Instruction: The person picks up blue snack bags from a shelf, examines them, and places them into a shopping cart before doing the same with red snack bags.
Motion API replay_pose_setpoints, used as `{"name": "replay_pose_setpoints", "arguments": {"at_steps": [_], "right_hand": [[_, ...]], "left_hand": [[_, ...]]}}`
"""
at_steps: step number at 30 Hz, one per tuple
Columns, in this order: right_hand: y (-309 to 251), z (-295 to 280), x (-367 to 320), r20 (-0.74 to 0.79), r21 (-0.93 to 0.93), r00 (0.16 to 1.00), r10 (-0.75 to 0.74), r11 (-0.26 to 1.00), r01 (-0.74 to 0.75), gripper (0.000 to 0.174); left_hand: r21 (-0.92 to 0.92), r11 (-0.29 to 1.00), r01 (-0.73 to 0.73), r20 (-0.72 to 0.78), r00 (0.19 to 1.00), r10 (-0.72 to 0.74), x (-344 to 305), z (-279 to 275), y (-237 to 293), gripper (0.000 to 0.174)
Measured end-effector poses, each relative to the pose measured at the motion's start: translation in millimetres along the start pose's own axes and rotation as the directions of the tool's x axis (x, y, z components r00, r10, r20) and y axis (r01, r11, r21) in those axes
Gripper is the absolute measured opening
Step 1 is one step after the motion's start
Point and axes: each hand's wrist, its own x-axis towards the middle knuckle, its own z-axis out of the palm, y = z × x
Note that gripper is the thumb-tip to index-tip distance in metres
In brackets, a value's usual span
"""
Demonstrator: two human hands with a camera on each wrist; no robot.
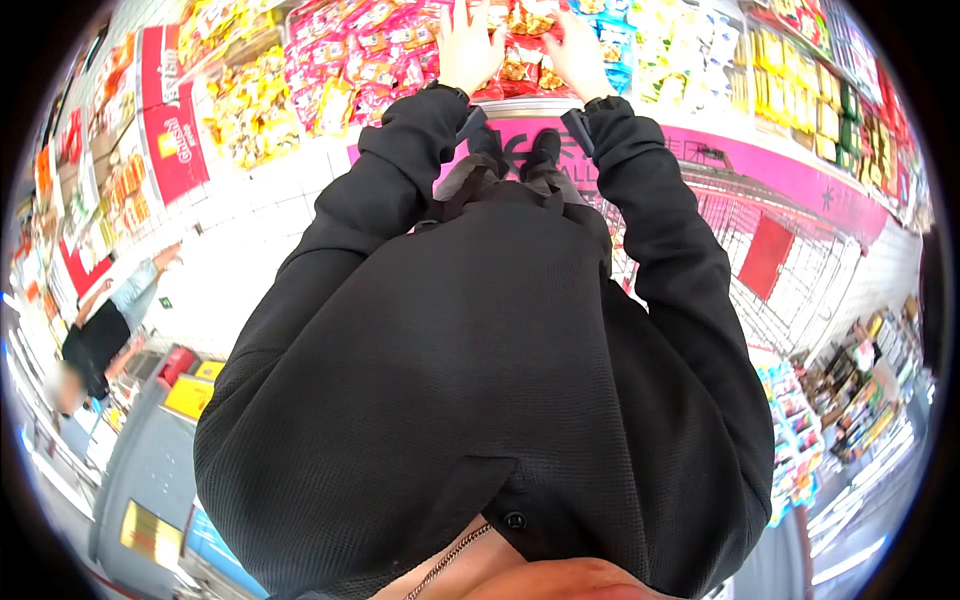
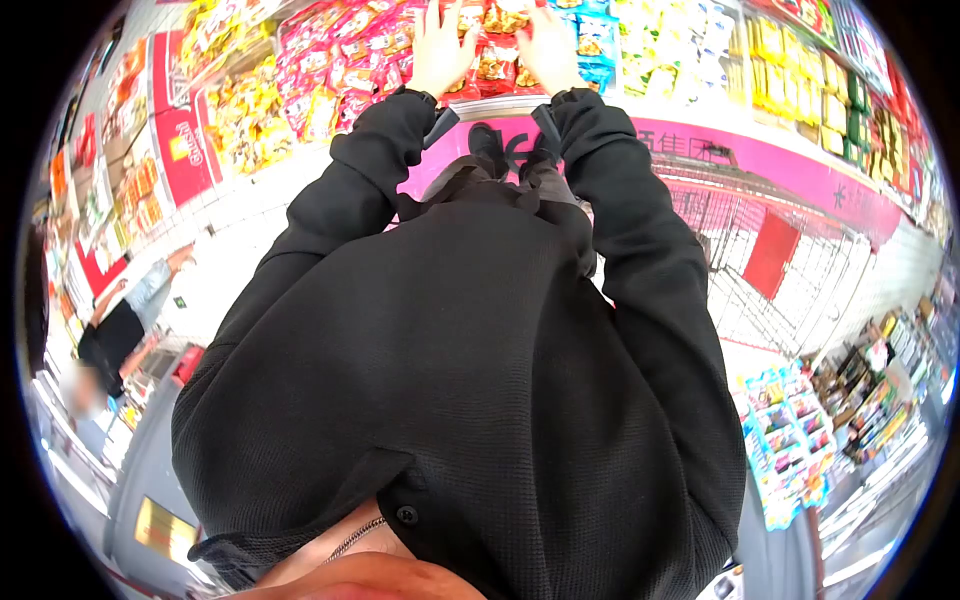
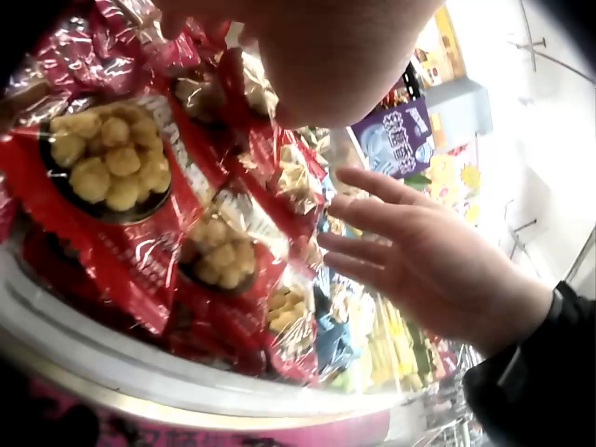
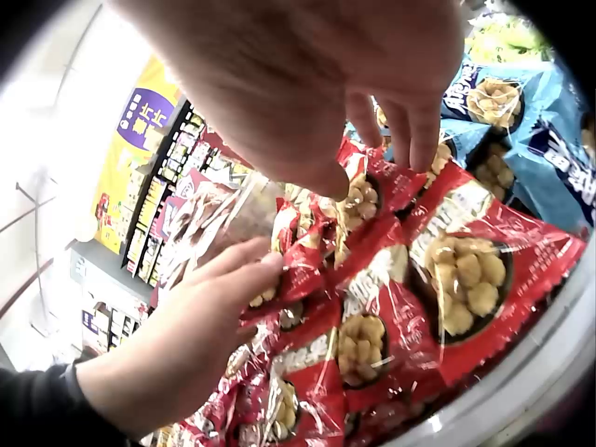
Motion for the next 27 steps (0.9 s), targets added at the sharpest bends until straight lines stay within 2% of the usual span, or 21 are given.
{"name": "replay_pose_setpoints", "arguments": {"at_steps": [1, 4, 8, 16, 17, 19, 20, 21, 22, 23, 24, 25, 26, 27], "right_hand": [[-12, -2, -5, 0.051, -0.011, 0.999, -0.013, 1.0, 0.013, 0.053], [-26, 10, -23, -0.026, -0.055, 0.999, 0.021, 0.998, -0.022, 0.048], [-41, 15, -27, 0.008, -0.058, 0.999, 0.04, 0.998, -0.04, 0.049], [-35, 17, -32, 0.047, -0.101, 0.998, 0.038, 0.994, -0.033, 0.052], [-34, 15, -36, 0.023, -0.075, 0.999, 0.043, 0.996, -0.041, 0.051], [-37, -1, -41, 0.018, 0.009, 0.996, 0.091, 0.996, -0.091, 0.049], [-41, -10, -47, -0.002, 0.03, 0.998, 0.066, 0.997, -0.066, 0.048], [-42, -20, -58, -0.037, 0.046, 0.997, 0.069, 0.997, -0.067, 0.047], [-38, -37, -71, -0.091, 0.046, 0.992, 0.083, 0.996, -0.079, 0.046], [-43, -54, -82, -0.182, 0.028, 0.98, 0.082, 0.997, -0.078, 0.039], [-38, -69, -94, -0.169, 0.105, 0.974, 0.15, 0.985, -0.134, 0.038], [-30, -86, -111, -0.149, 0.187, 0.966, 0.211, 0.965, -0.182, 0.037], [-25, -103, -128, -0.234, 0.204, 0.943, 0.238, 0.96, -0.192, 0.035], [-19, -118, -148, -0.289, 0.317, 0.899, 0.328, 0.919, -0.233, 0.031]], "left_hand": [[0.043, 0.998, -0.042, 0.034, 0.999, 0.041, 1, 0, 4, 0.06], [0.016, 0.999, -0.046, 0.091, 0.995, 0.044, 2, 2, 15, 0.063], [0.072, 0.986, -0.148, 0.095, 0.985, 0.141, 3, 3, 9, 0.063], [0.058, 0.977, -0.205, 0.075, 0.977, 0.2, 4, -4, 9, 0.058], [0.189, 0.952, -0.241, 0.01, 0.97, 0.244, 2, -6, 14, 0.055], [0.232, 0.916, -0.329, 0.002, 0.941, 0.337, 1, 5, 4, 0.069], [0.116, 0.966, -0.229, 0.074, 0.972, 0.222, 1, 11, -2, 0.065], [0.032, 0.958, -0.284, 0.062, 0.957, 0.282, 4, 21, -15, 0.07], [0.055, 0.94, -0.338, 0.049, 0.941, 0.336, 7, 23, -18, 0.072], [0.111, 0.953, -0.281, 0.143, 0.954, 0.265, 8, 18, -15, 0.074], [0.025, 0.951, -0.308, 0.059, 0.95, 0.306, 10, 4, 7, 0.076], [0.082, 0.928, -0.363, 0.072, 0.931, 0.358, 10, -8, 29, 0.079], [0.037, 0.937, -0.347, 0.077, 0.936, 0.343, 11, -14, 49, 0.079], [0.013, 0.916, -0.401, 0.025, 0.916, 0.4, 13, -9, 66, 0.076]]}}
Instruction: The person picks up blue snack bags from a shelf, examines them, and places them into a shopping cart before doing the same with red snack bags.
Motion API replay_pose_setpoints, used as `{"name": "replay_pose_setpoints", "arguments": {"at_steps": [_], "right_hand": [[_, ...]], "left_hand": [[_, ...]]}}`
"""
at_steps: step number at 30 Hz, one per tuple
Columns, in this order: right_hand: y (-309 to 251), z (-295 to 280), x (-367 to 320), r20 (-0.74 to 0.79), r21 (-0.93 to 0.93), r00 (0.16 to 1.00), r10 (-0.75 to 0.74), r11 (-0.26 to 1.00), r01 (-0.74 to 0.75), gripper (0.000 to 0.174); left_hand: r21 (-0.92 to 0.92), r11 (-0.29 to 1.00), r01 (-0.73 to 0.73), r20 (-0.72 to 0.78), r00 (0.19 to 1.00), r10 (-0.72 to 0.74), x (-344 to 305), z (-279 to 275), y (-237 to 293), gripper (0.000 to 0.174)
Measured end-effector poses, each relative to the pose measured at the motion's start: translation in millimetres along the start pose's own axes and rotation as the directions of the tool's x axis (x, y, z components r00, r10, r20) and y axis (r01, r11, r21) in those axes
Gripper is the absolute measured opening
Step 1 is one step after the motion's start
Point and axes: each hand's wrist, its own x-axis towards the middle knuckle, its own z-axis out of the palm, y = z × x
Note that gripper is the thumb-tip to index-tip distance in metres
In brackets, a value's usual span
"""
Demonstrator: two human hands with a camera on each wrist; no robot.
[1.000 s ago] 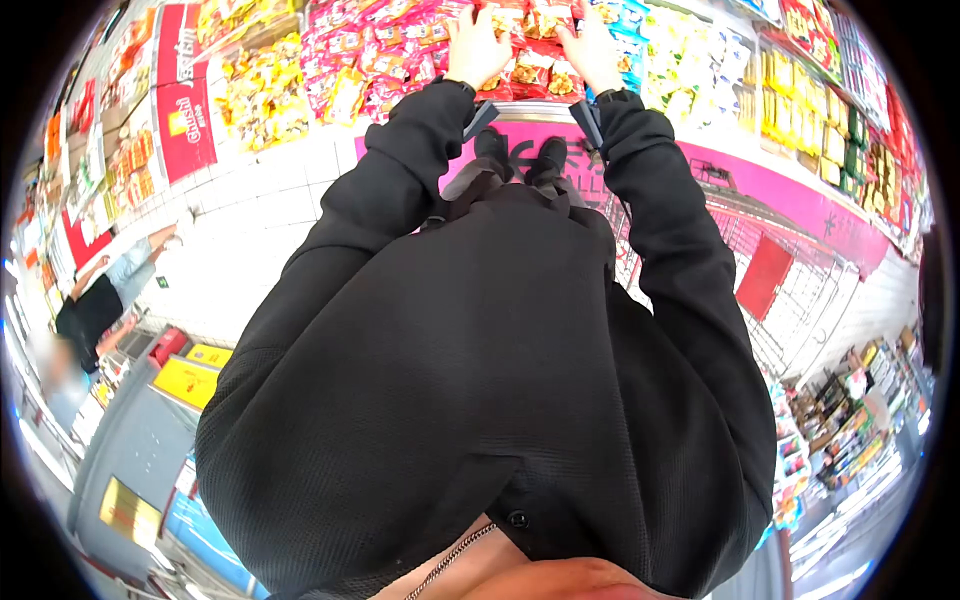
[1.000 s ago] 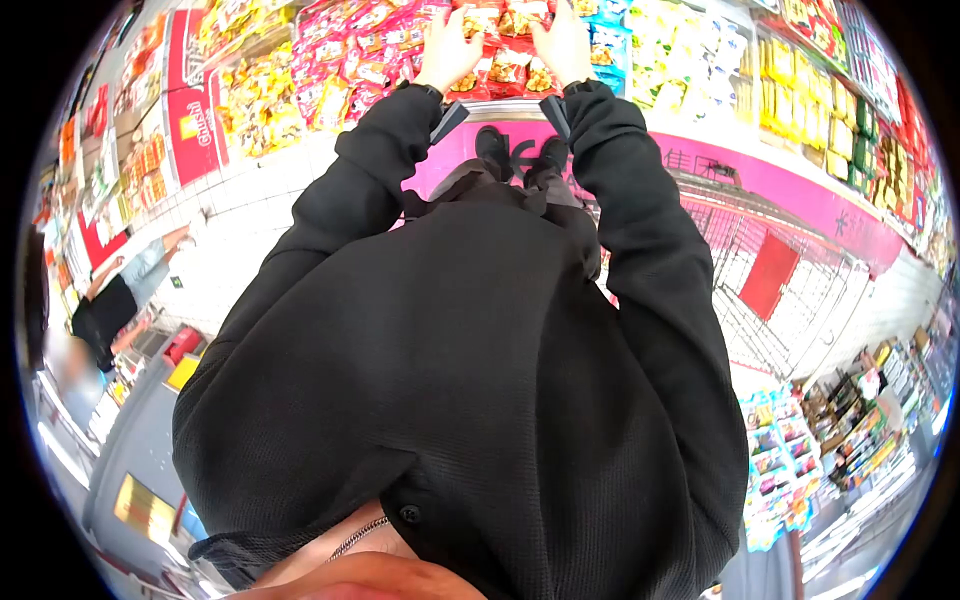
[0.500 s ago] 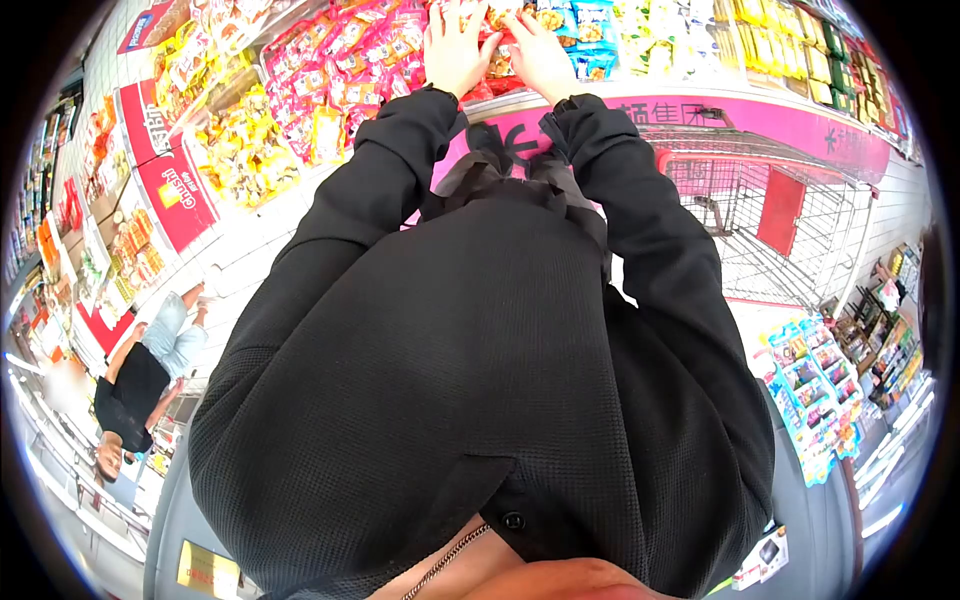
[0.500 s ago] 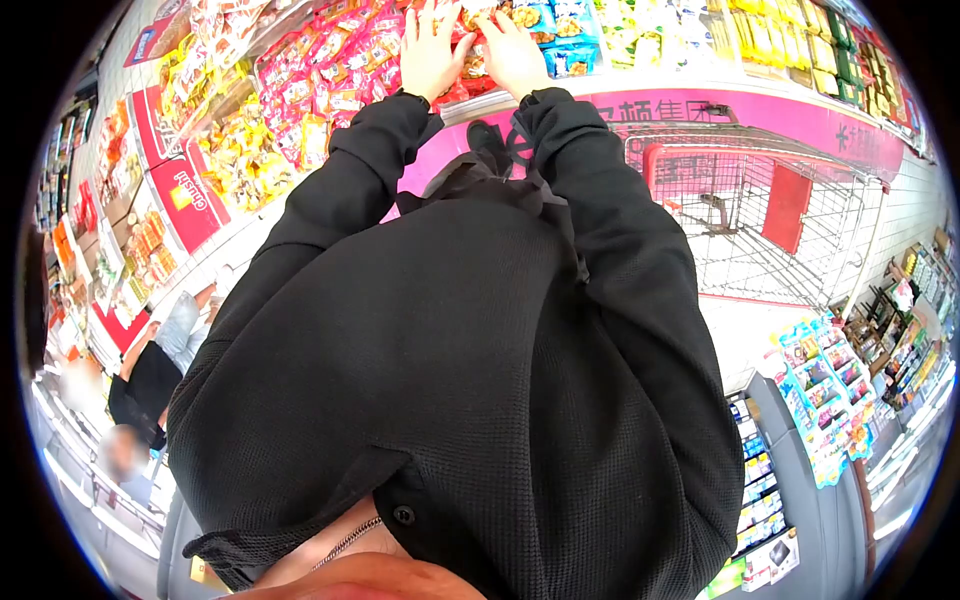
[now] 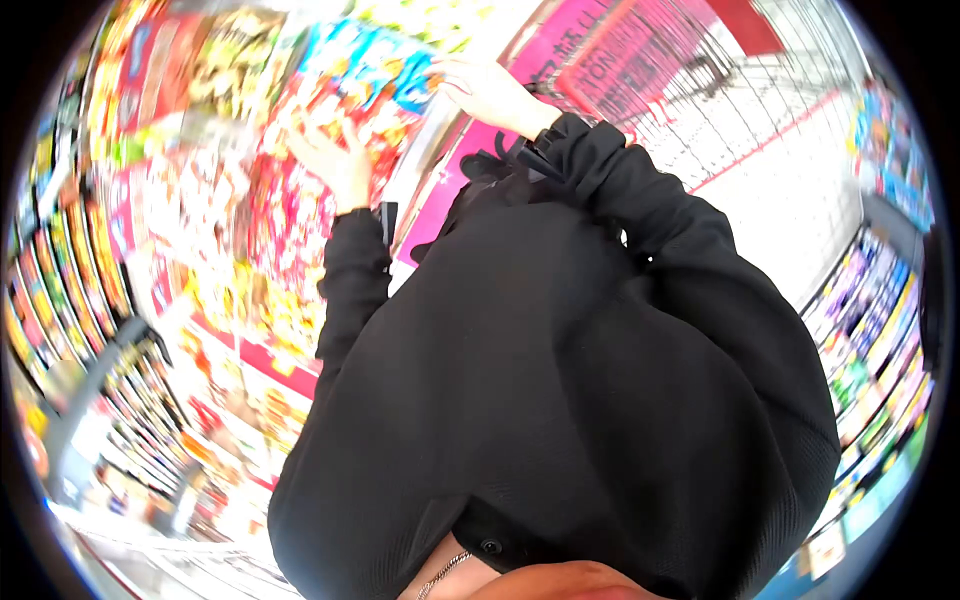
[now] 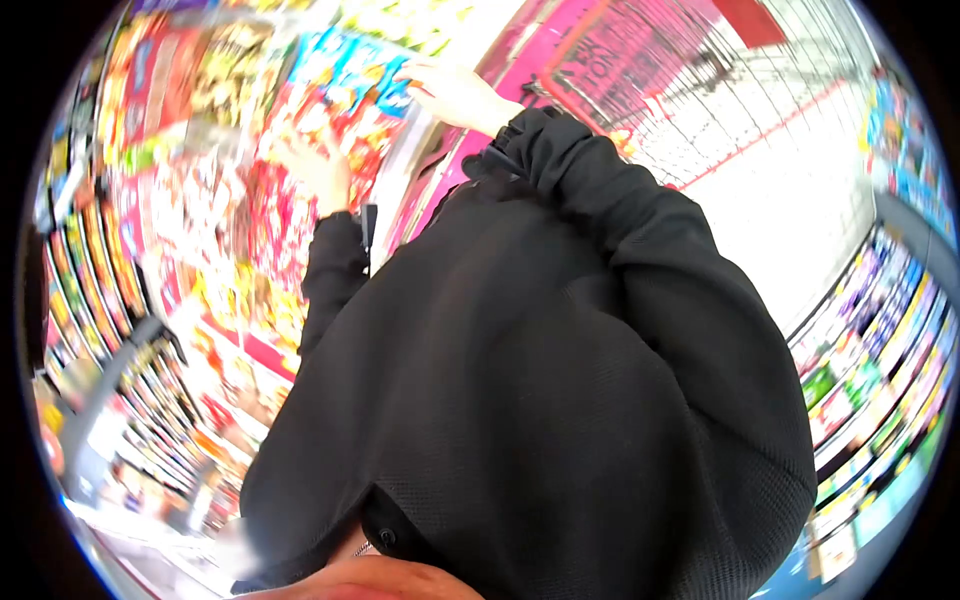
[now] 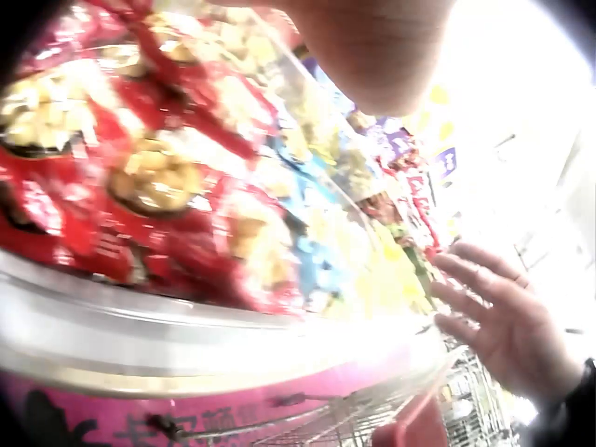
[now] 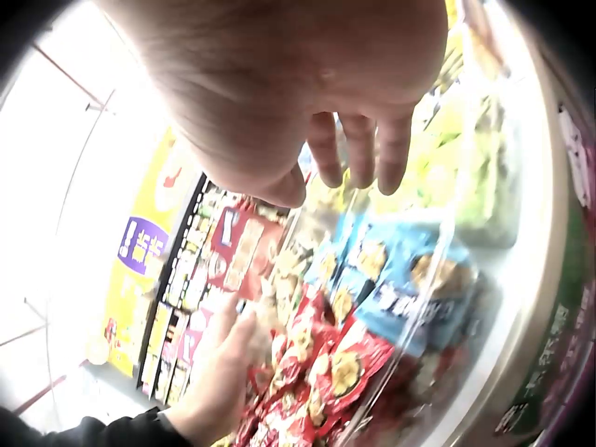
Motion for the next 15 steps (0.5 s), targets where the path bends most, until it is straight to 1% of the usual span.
{"name": "replay_pose_setpoints", "arguments": {"at_steps": [2, 3, 4, 5, 6, 7, 8, 9, 10, 11, 12, 13, 14, 15], "right_hand": [[21, -46, -25, -0.133, 0.059, 0.977, 0.168, 0.985, -0.161, 0.029], [46, -71, -40, -0.252, -0.015, 0.959, 0.127, 0.991, -0.136, 0.028], [52, -97, -55, -0.285, -0.01, 0.923, 0.257, 0.962, -0.271, 0.029], [69, -124, -72, -0.314, 0.035, 0.877, 0.363, 0.928, -0.371, 0.03], [77, -154, -88, -0.317, 0.115, 0.788, 0.528, 0.846, -0.52, 0.031], [123, -170, -116, -0.387, 0.046, 0.766, 0.514, 0.84, -0.54, 0.032], [145, -193, -140, -0.396, 0.079, 0.704, 0.59, 0.785, -0.614, 0.034], [215, -203, -183, -0.455, 0.022, 0.709, 0.539, 0.802, -0.597, 0.034], [246, -222, -210, -0.451, -0.09, 0.667, 0.592, 0.714, -0.695, 0.041], [256, -236, -225, -0.421, 0.092, 0.542, 0.728, 0.628, -0.773, 0.05], [266, -248, -240, -0.359, 0.266, 0.406, 0.84, 0.51, -0.818, 0.061], [286, -253, -264, -0.387, 0.069, 0.404, 0.829, 0.463, -0.884, 0.053], [317, -257, -286, -0.413, -0.136, 0.416, 0.81, 0.397, -0.908, 0.048], [347, -250, -307, -0.415, -0.121, 0.399, 0.818, 0.385, -0.915, 0.053]], "left_hand": [[-0.108, 0.991, -0.083, 0.047, 0.995, 0.089, 24, -9, 65, 0.07], [-0.2, 0.968, -0.153, 0.07, 0.983, 0.17, 31, 5, 90, 0.068], [-0.292, 0.933, -0.21, 0.085, 0.966, 0.244, 37, 16, 111, 0.067], [-0.431, 0.858, -0.279, 0.053, 0.941, 0.333, 42, 29, 144, 0.064], [-0.515, 0.81, -0.282, 0.082, 0.924, 0.374, 41, 47, 175, 0.059], [-0.572, 0.777, -0.264, 0.166, 0.89, 0.425, 39, 61, 207, 0.056], [-0.605, 0.748, -0.273, 0.24, 0.833, 0.499, 37, 72, 241, 0.052], [-0.701, 0.69, -0.179, 0.322, 0.784, 0.53, 33, 84, 279, 0.051], [-0.73, 0.658, -0.182, 0.364, 0.712, 0.601, 24, 107, 304, 0.051], [-0.777, 0.613, -0.146, 0.412, 0.618, 0.669, 14, 130, 326, 0.05], [-0.778, 0.615, -0.128, 0.477, 0.517, 0.711, 0, 162, 341, 0.048], [-0.792, 0.587, -0.165, 0.469, 0.45, 0.76, -13, 186, 358, 0.046], [-0.785, 0.602, -0.147, 0.521, 0.37, 0.769, -29, 217, 370, 0.047], [-0.771, 0.629, -0.101, 0.583, 0.288, 0.76, -42, 244, 383, 0.047]]}}
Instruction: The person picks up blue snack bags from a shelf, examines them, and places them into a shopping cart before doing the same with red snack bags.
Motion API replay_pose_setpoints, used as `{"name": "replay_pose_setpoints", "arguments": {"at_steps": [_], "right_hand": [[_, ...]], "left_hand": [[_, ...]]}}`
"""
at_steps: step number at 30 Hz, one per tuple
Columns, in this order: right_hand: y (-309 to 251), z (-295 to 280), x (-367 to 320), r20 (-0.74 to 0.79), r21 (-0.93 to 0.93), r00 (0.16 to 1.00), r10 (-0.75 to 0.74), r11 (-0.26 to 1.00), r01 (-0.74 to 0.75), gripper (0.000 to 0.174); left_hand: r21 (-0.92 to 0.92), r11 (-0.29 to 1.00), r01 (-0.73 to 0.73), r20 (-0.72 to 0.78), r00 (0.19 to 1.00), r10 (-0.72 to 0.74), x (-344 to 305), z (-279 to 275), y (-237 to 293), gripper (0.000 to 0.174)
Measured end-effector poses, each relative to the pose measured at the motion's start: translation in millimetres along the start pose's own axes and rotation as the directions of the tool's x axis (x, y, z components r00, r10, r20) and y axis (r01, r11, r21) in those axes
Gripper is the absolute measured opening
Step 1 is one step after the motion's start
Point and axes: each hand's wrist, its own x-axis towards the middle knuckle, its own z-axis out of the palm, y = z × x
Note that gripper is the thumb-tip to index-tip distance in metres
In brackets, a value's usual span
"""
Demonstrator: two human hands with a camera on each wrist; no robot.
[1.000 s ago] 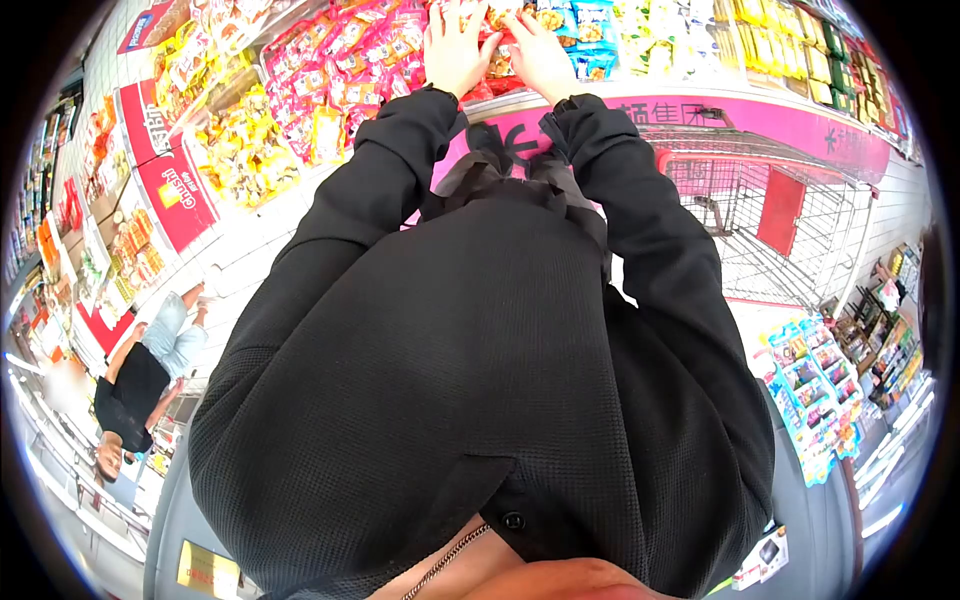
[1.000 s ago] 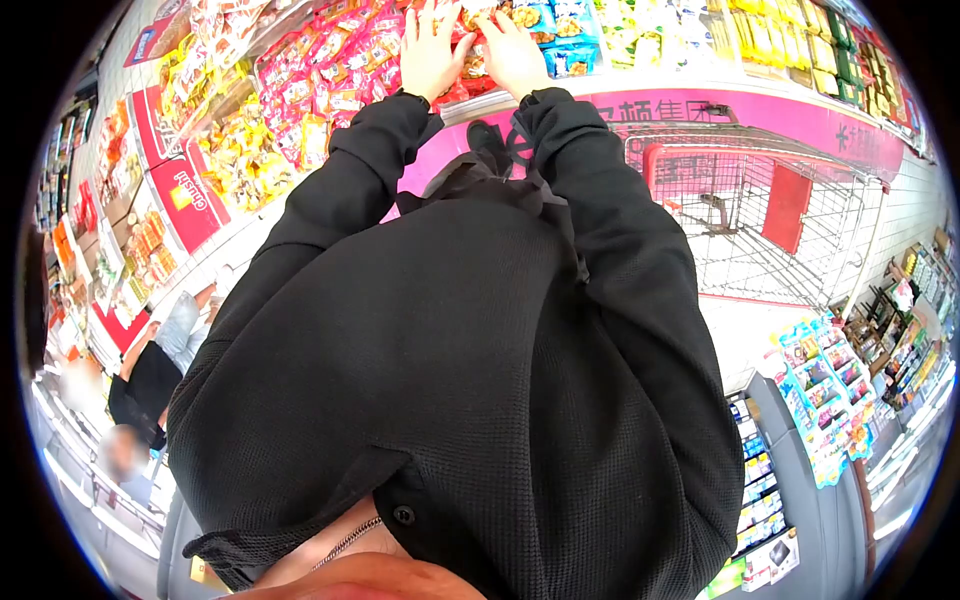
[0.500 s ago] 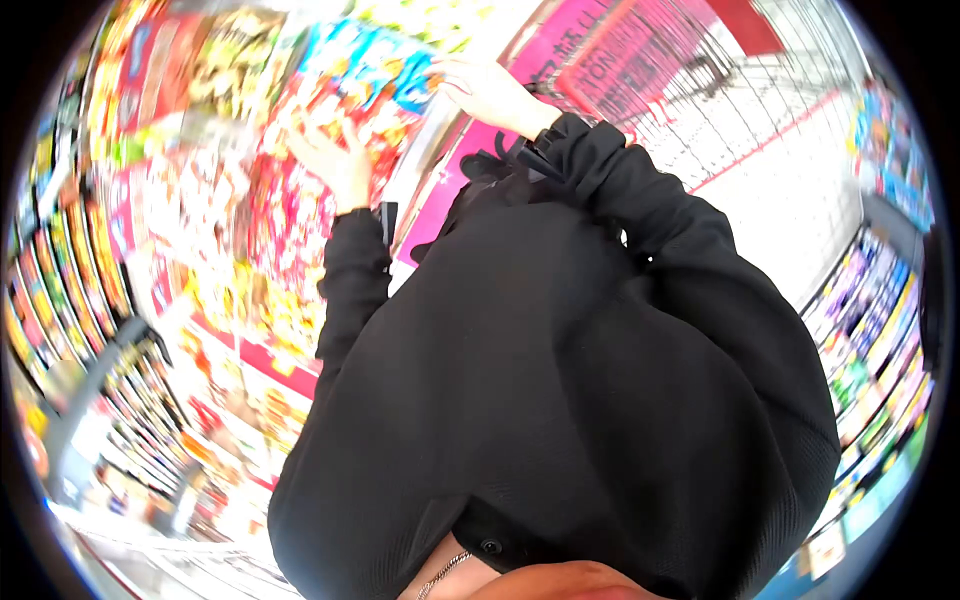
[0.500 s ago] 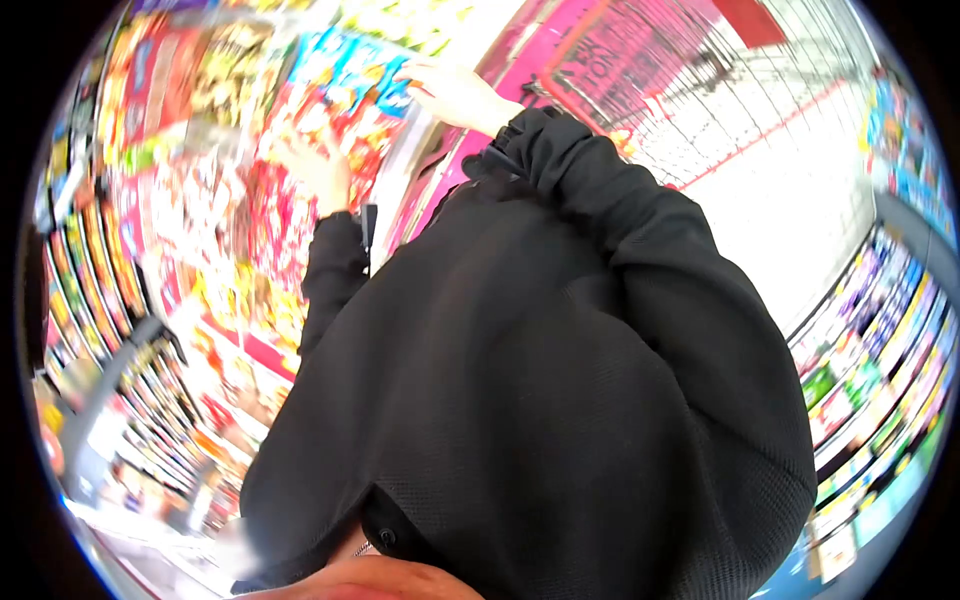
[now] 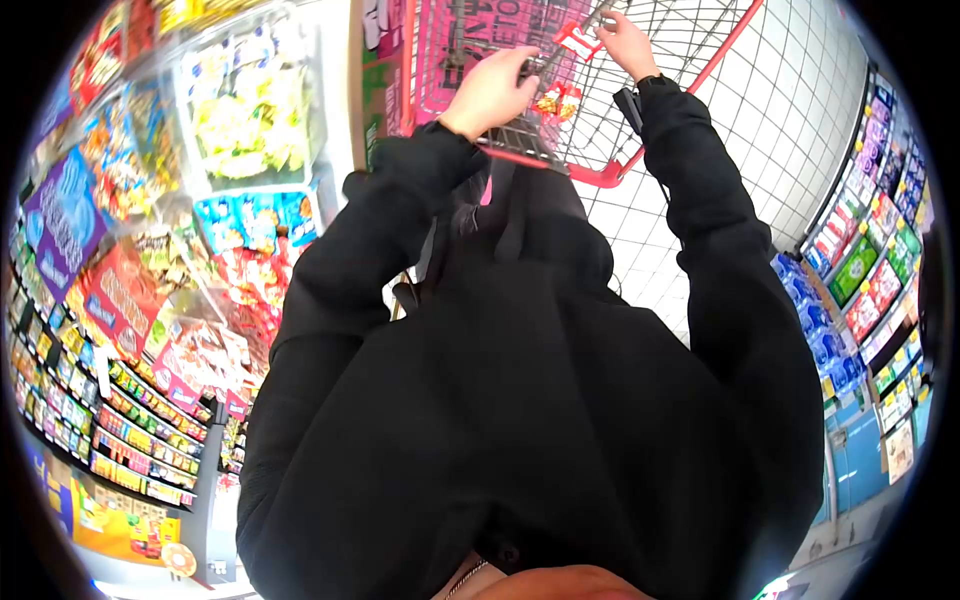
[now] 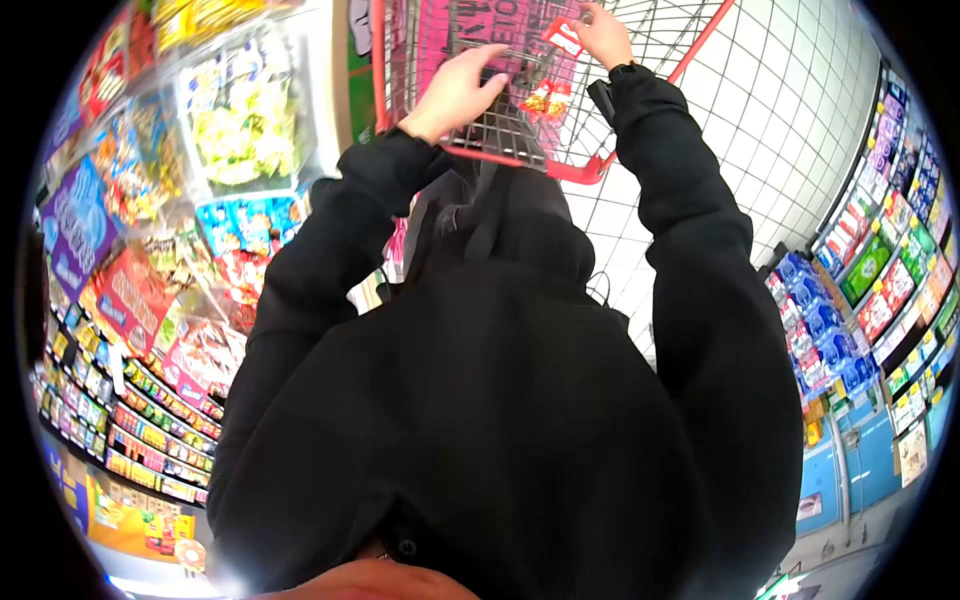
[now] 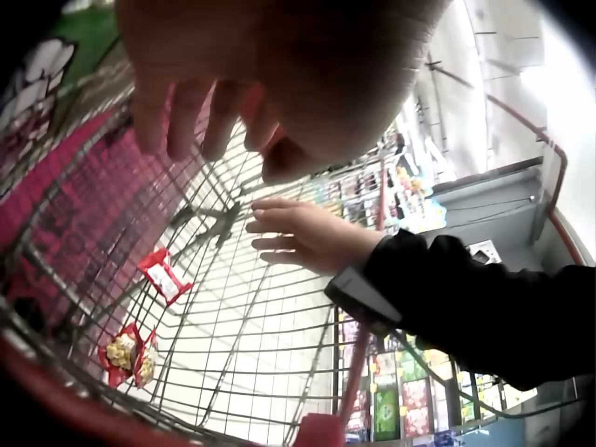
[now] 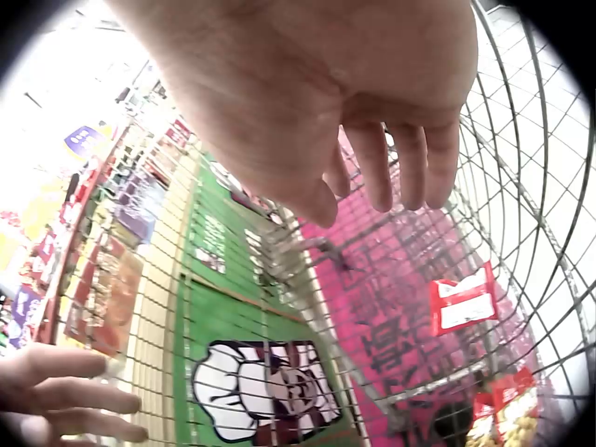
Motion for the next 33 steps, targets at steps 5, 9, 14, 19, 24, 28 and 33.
{"name": "replay_pose_setpoints", "arguments": {"at_steps": [5, 9, 14, 19, 24, 28, 33], "right_hand": [[44, 70, 26, 0.044, -0.074, 0.989, 0.142, 0.988, -0.139, 0.064], [5, 99, 19, 0.036, -0.118, 0.978, 0.203, 0.973, -0.198, 0.068], [-9, 110, 23, 0.048, -0.384, 0.976, 0.212, 0.906, -0.177, 0.055], [3, 109, 30, 0.076, -0.327, 0.981, 0.178, 0.934, -0.144, 0.048], [45, 130, 38, -0.005, -0.382, 1.0, -0.022, 0.924, 0.019, 0.045], [42, 125, 42, 0.089, -0.334, 0.996, -0.008, 0.942, 0.038, 0.033], [22, 110, 43, 0.096, -0.301, 0.995, 0.028, 0.954, 0.002, 0.029]], "left_hand": [[0.115, 0.889, 0.444, 0.368, 0.812, -0.453, 63, 118, -95, 0.06], [0.292, 0.832, 0.471, 0.526, 0.648, -0.551, 71, 176, -135, 0.062], [0.312, 0.796, 0.519, 0.619, 0.524, -0.585, 75, 211, -145, 0.078], [0.166, 0.76, 0.628, 0.63, 0.526, -0.572, 77, 229, -144, 0.089], [0.292, 0.88, 0.375, 0.676, 0.57, -0.467, 71, 248, -141, 0.075], [0.248, 0.909, 0.336, 0.653, 0.634, -0.413, 62, 262, -152, 0.069], [0.155, 0.951, 0.267, 0.68, 0.67, -0.298, 65, 253, -158, 0.06]]}}
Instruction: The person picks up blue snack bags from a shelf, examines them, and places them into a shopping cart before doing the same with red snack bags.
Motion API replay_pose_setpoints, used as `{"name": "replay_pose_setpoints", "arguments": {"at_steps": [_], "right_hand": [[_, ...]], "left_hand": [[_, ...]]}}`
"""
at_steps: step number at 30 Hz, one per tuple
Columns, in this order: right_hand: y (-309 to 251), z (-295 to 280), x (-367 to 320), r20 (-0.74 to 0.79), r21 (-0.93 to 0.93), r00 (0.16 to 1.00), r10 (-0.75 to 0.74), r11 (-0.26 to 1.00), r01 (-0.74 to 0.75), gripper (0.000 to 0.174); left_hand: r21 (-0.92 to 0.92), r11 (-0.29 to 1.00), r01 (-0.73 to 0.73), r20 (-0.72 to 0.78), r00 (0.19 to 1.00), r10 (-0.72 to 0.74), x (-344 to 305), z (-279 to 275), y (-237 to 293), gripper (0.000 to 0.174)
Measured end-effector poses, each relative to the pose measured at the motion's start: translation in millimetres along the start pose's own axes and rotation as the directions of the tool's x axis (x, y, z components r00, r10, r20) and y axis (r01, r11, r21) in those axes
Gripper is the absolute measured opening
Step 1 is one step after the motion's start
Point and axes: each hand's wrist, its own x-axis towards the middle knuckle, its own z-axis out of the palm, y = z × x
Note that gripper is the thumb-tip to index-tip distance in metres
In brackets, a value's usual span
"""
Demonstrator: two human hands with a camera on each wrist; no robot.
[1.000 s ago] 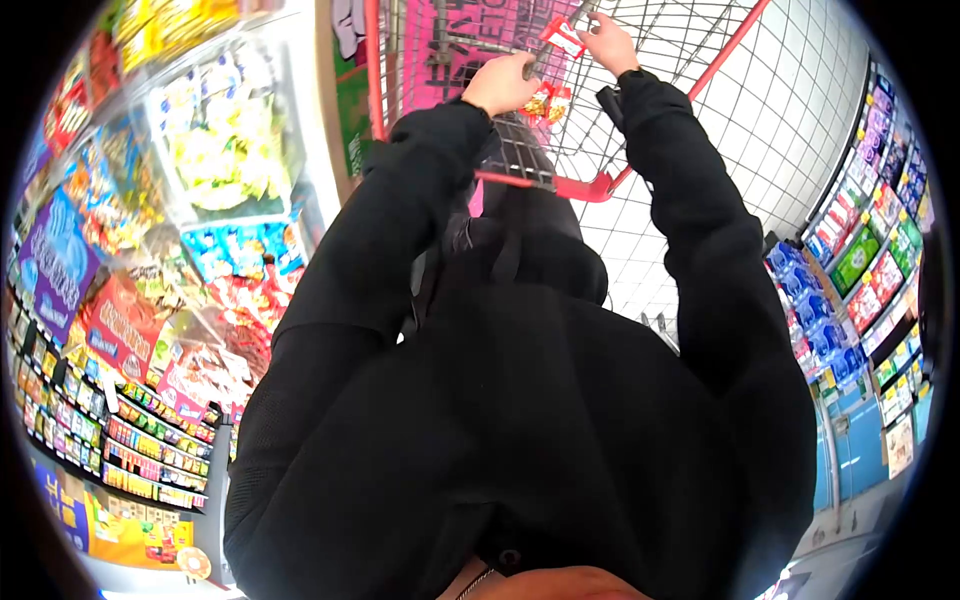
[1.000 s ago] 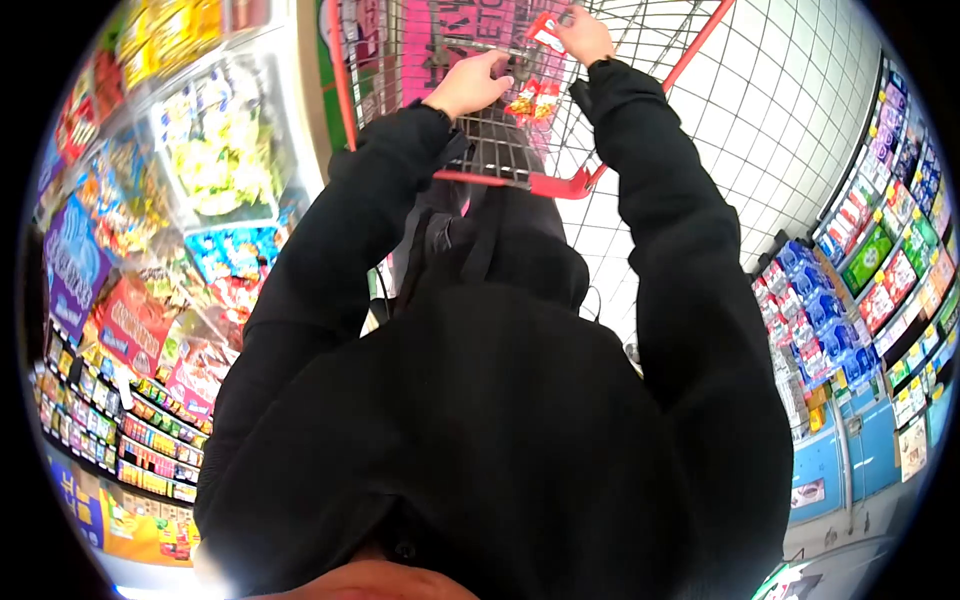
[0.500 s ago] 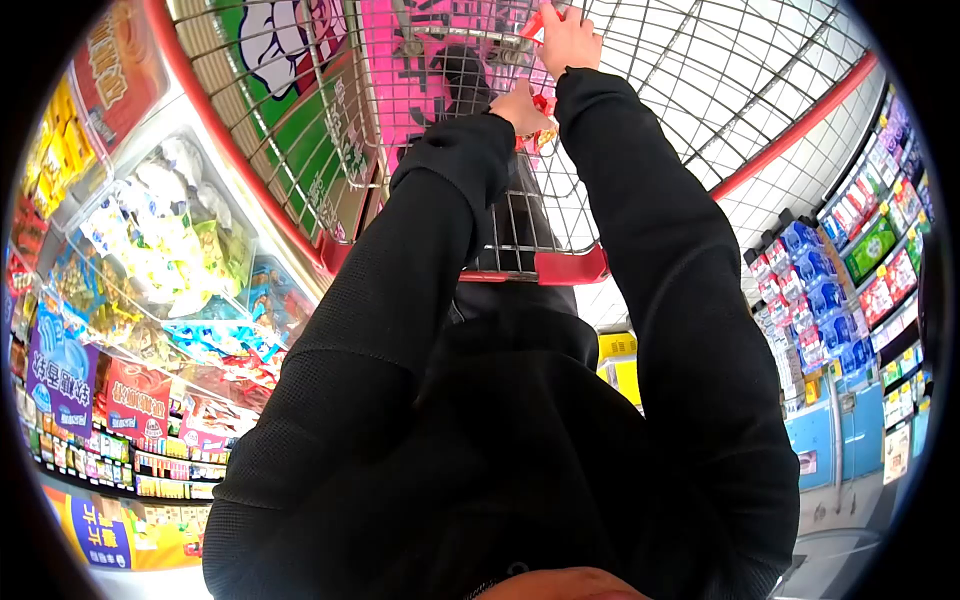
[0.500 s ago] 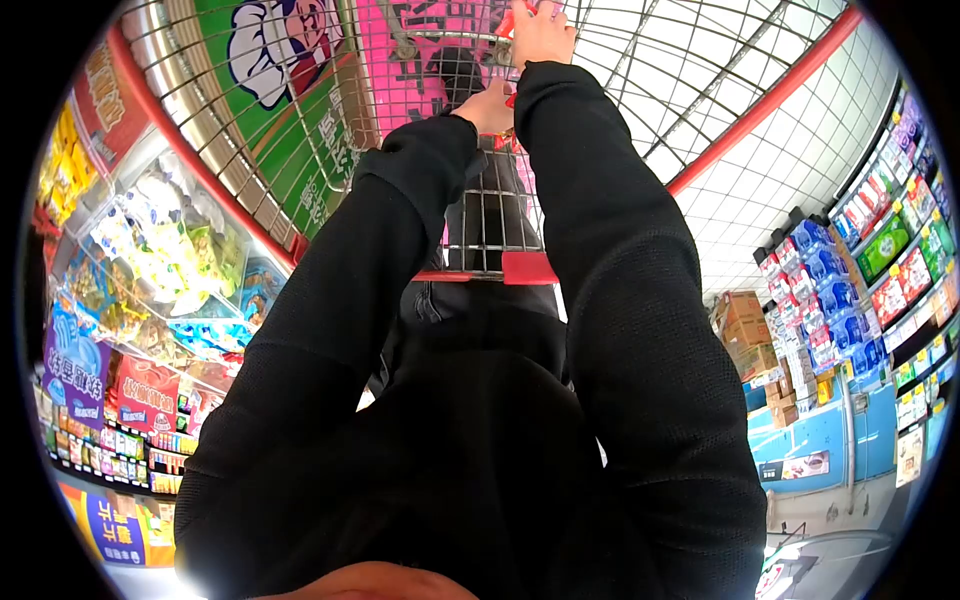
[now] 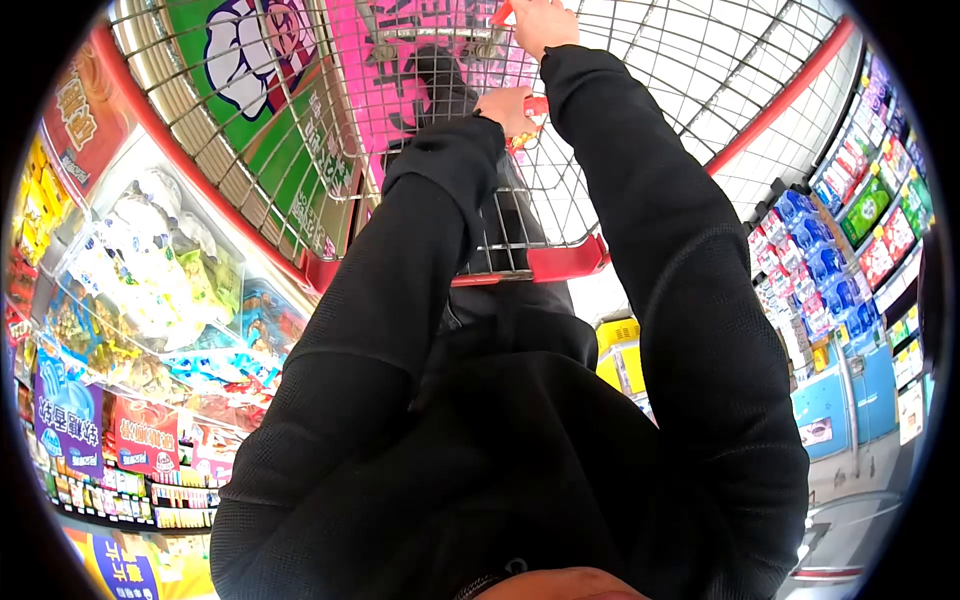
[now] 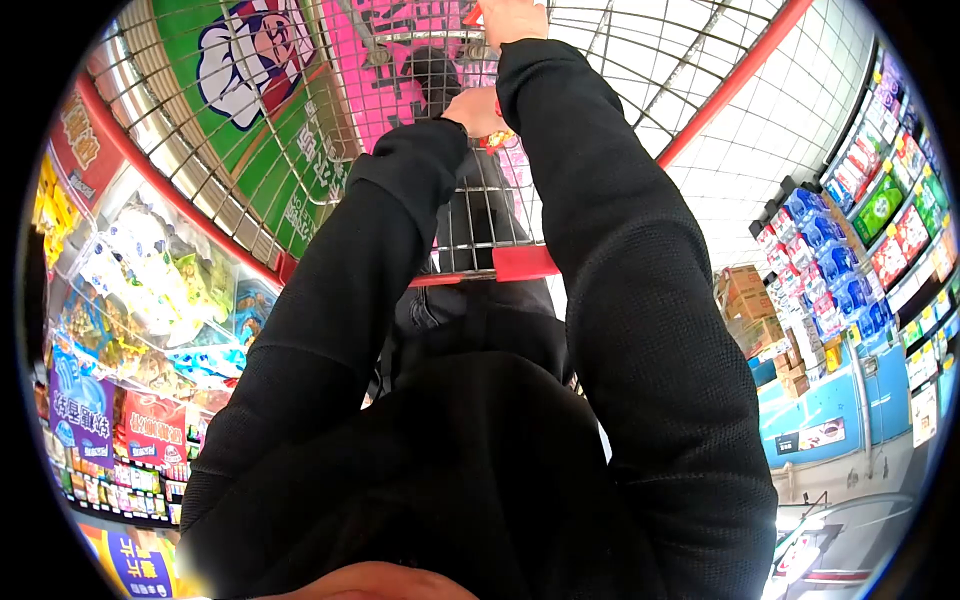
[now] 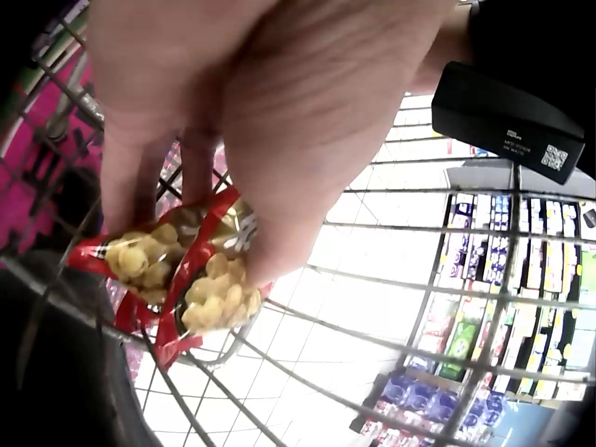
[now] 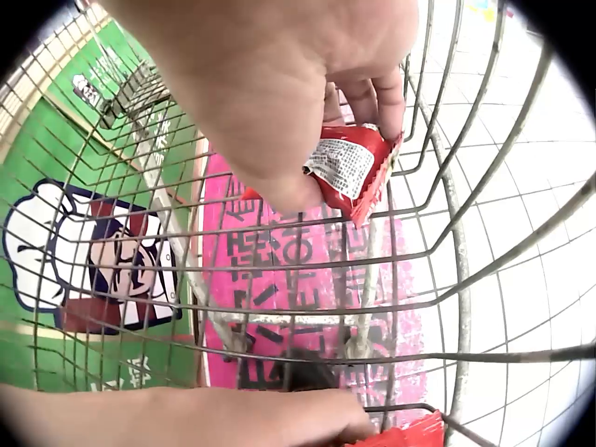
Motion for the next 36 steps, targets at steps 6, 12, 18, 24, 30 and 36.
{"name": "replay_pose_setpoints", "arguments": {"at_steps": [6, 12, 18, 24, 30, 36], "right_hand": [[-7, 3, 8, -0.168, 0.335, 0.986, 0.014, 0.941, 0.044, 0.052], [-25, -40, 5, 0.202, 0.979, 0.979, 0.005, 0.021, -0.202, 0.055], [-44, -131, -33, 0.088, 0.872, 0.985, -0.15, -0.466, -0.149, 0.036], [-91, -222, -122, -0.05, 0.98, 0.996, -0.072, -0.196, 0.035, 0.039], [-131, -268, -189, -0.054, 0.974, 0.962, -0.268, -0.228, -0.009, 0.043], [-187, -312, -257, -0.014, 0.994, 0.931, -0.364, -0.108, -0.027, 0.04]], "left_hand": [[-0.19, 0.979, 0.07, -0.075, 0.994, -0.085, -17, -33, -2, 0.054], [-0.39, 0.921, 0.019, -0.202, 0.974, -0.105, -60, -95, 10, 0.042], [-0.724, 0.69, 0.006, -0.141, 0.977, -0.157, -146, -170, 56, 0.038], [-0.651, 0.753, -0.092, -0.218, 0.974, -0.069, -251, -236, 114, 0.047], [-0.733, 0.574, -0.364, -0.362, 0.924, 0.123, -357, -241, 152, 0.04], [-0.715, 0.472, -0.516, -0.49, 0.851, 0.189, -446, -216, 159, 0.039]]}}
